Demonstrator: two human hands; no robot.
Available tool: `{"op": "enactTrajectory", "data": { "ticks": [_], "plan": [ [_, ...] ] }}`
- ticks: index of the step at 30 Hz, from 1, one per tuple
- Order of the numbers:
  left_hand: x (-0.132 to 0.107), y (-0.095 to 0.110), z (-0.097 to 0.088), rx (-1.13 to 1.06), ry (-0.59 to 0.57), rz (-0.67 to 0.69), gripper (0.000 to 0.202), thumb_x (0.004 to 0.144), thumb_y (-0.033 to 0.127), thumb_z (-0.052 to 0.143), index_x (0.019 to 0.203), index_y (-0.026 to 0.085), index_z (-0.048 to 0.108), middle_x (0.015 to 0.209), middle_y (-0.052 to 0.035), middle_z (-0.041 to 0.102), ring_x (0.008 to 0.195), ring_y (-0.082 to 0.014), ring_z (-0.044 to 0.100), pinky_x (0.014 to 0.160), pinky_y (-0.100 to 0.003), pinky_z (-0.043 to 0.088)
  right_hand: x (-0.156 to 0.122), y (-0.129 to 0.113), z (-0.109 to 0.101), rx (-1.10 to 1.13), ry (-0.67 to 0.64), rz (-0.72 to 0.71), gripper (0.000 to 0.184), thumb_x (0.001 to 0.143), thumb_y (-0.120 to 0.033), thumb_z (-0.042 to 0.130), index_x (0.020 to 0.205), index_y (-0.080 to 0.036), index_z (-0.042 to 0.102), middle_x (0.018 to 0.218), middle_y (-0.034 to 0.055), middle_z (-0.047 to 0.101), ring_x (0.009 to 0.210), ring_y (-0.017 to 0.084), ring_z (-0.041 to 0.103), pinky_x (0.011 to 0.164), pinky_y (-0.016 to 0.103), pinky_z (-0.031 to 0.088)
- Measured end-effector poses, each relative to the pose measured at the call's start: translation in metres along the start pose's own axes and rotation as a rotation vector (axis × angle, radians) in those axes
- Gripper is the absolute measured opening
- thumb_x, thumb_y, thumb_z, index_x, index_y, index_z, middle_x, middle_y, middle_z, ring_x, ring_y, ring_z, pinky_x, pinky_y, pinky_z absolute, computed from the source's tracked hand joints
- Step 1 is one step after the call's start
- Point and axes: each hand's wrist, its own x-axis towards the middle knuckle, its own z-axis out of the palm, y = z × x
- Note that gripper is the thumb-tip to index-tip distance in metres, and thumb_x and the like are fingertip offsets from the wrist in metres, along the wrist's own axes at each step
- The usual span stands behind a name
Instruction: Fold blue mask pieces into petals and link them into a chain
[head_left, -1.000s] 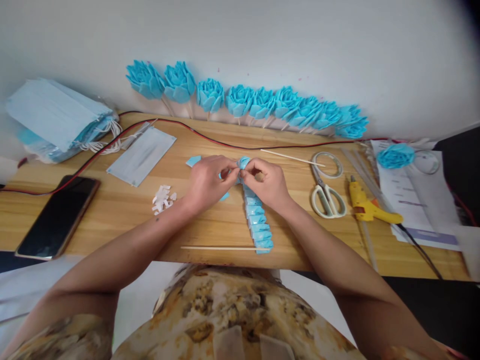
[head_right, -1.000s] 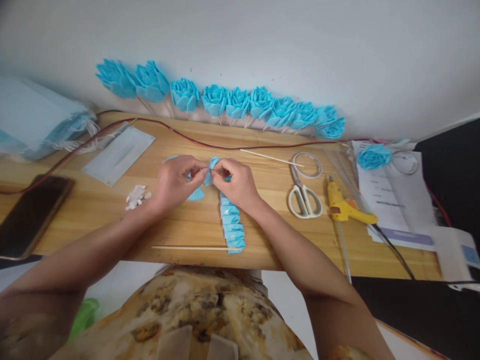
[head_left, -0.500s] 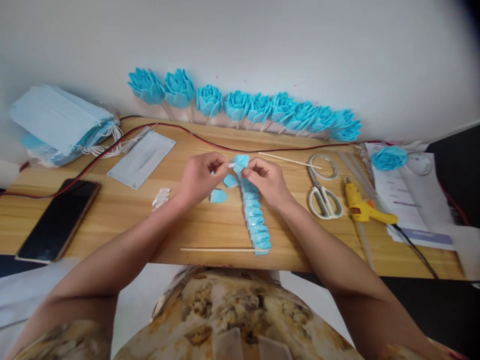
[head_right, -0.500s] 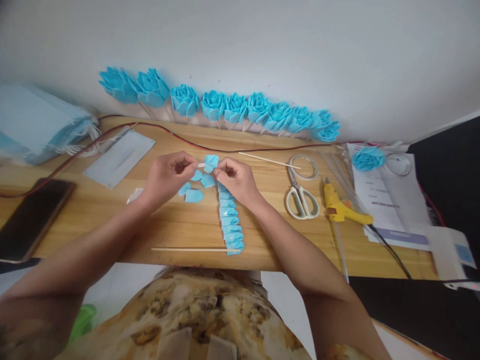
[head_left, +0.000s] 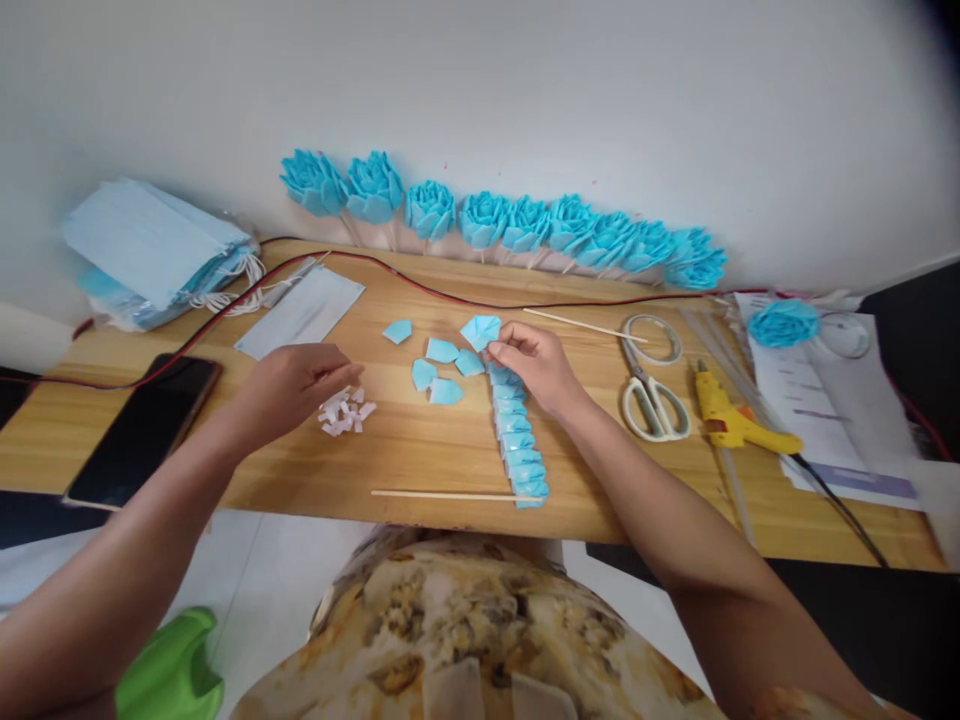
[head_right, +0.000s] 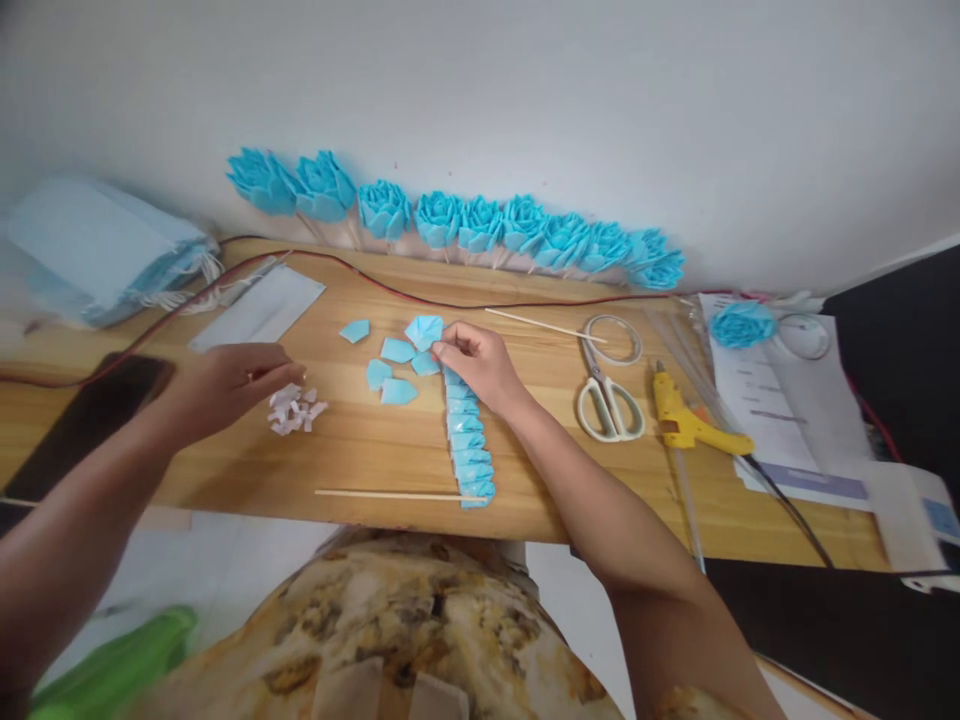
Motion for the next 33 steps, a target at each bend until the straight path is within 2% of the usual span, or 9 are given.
{"op": "enactTrajectory", "data": {
  "ticks": [5,8,11,14,17,19,24,28,33],
  "plan": [
    [0.002,0.001,0.003,-0.038,0.100,0.053,0.019,0.078,0.040,0.066,0.079,0.021,0.070,0.081,-0.0037,0.069,0.069,-0.0166,0.059,0.065,-0.027,0.044,0.000,0.001,0.002,-0.011,-0.006,0.008,0.028,0.079,-0.043,0.073,0.068,-0.020,0.061,0.064,-0.0017,0.061,0.059,0.012,0.049,0.056,0.026,0.035],
    [0.009,0.017,0.005,-0.135,0.157,0.053,0.031,0.079,0.040,0.068,0.102,0.020,0.074,0.102,-0.0081,0.072,0.080,-0.0179,0.062,0.073,-0.029,0.049,-0.001,-0.001,0.003,0.000,-0.024,-0.001,0.028,0.078,-0.042,0.073,0.068,-0.020,0.061,0.068,-0.0004,0.065,0.062,0.012,0.052,0.059,0.026,0.037],
    [0.021,0.042,0.017,-0.384,0.105,0.018,0.036,0.085,0.044,0.065,0.109,0.020,0.075,0.104,-0.0079,0.074,0.082,-0.0171,0.064,0.073,-0.028,0.050,-0.002,-0.005,0.004,0.019,-0.040,-0.012,0.026,0.079,-0.041,0.072,0.069,-0.019,0.061,0.071,0.0002,0.067,0.065,0.012,0.054,0.062,0.026,0.040],
    [0.038,0.062,0.037,-0.613,-0.005,-0.047,0.036,0.085,0.046,0.065,0.108,0.020,0.076,0.099,-0.0061,0.075,0.080,-0.0168,0.064,0.070,-0.027,0.050,-0.003,-0.007,0.004,0.031,-0.045,-0.016,0.025,0.080,-0.041,0.071,0.072,-0.019,0.063,0.071,-0.0004,0.066,0.065,0.012,0.053,0.063,0.026,0.040],
    [0.052,0.074,0.055,-0.781,-0.138,-0.143,0.034,0.082,0.047,0.066,0.095,0.018,0.077,0.078,-0.0026,0.071,0.065,-0.0126,0.057,0.062,-0.024,0.047,-0.002,-0.006,0.003,0.057,-0.041,-0.028,0.025,0.080,-0.041,0.071,0.072,-0.018,0.064,0.070,-0.0013,0.064,0.065,0.011,0.052,0.063,0.025,0.039],
    [0.059,0.079,0.063,-0.865,-0.154,-0.181,0.033,0.080,0.047,0.066,0.085,0.016,0.075,0.068,-0.0013,0.066,0.060,-0.0112,0.054,0.059,-0.023,0.045,-0.002,-0.005,0.003,0.067,-0.030,-0.031,0.025,0.080,-0.041,0.071,0.071,-0.018,0.064,0.070,-0.0014,0.064,0.064,0.011,0.052,0.062,0.025,0.039],
    [0.072,0.087,0.068,-0.944,-0.005,-0.227,0.028,0.076,0.042,0.068,0.068,0.015,0.069,0.060,-0.0011,0.062,0.056,-0.0098,0.051,0.057,-0.023,0.043,0.001,-0.005,-0.005,0.026,-0.020,-0.012,0.023,0.081,-0.039,0.070,0.074,-0.018,0.068,0.072,-0.0002,0.068,0.065,0.012,0.054,0.061,0.025,0.039],
    [0.091,0.088,0.059,-0.891,0.134,-0.176,0.022,0.079,0.033,0.064,0.065,0.016,0.063,0.059,-0.0004,0.061,0.056,-0.0093,0.052,0.058,-0.022,0.043,0.010,-0.005,-0.032,-0.034,0.062,-0.003,0.024,0.084,-0.037,0.066,0.099,-0.020,0.076,0.089,0.0024,0.076,0.079,0.015,0.065,0.073,0.027,0.047],
    [0.116,0.084,0.053,-0.734,0.152,-0.082,0.020,0.082,0.029,0.060,0.068,0.015,0.063,0.059,0.0004,0.059,0.058,-0.0105,0.052,0.059,-0.023,0.041,0.020,0.006,-0.053,-0.352,0.119,-0.015,0.026,0.085,-0.031,0.062,0.101,-0.017,0.077,0.087,0.0040,0.077,0.072,0.015,0.063,0.069,0.028,0.044]
  ]
}}
